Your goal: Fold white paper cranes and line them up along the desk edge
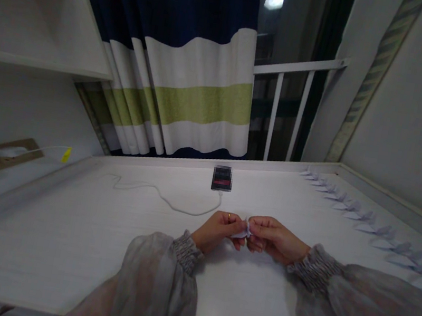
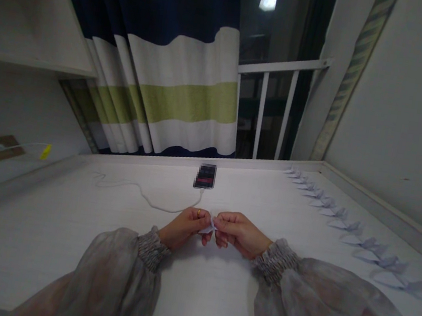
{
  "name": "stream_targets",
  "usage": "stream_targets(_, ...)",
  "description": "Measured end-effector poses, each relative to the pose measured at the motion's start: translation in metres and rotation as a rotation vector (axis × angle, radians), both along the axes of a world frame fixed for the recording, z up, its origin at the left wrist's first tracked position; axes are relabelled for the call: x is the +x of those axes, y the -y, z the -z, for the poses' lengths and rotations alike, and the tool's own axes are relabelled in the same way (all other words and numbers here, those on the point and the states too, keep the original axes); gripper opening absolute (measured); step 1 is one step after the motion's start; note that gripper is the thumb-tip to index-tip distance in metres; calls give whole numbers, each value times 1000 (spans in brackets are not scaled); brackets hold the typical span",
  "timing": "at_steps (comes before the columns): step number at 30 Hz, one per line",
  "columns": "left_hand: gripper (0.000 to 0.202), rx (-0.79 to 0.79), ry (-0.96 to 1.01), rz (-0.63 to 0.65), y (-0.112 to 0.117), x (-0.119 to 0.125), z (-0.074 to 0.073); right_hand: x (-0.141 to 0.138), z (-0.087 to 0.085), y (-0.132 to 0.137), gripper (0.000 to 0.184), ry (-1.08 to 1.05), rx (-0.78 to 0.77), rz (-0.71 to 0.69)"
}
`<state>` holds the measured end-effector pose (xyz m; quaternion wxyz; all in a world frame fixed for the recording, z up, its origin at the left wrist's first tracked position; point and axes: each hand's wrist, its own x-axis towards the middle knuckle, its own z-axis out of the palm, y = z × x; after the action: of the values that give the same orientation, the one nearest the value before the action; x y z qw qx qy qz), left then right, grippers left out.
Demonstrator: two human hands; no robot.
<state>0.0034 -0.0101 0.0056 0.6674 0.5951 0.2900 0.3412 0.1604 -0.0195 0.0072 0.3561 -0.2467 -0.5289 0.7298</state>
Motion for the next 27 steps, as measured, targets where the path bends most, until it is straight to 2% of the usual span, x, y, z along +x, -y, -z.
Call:
stream_targets(7,40,30,-41,0,-1,0,0,0,2,0,32,-8,-9,10)
stream_targets(13,39,-12,-89,17,-1,-1,-1,0,0,1,32,19,-8,35)
stream_targets(18,35,-71,31,-8,2,1,-5,-2,-5,5,31,-29,-4,27)
stream_targets(27,30,-127,185,50,7,2,-7,-5,-8,12,26,-145,-10,11)
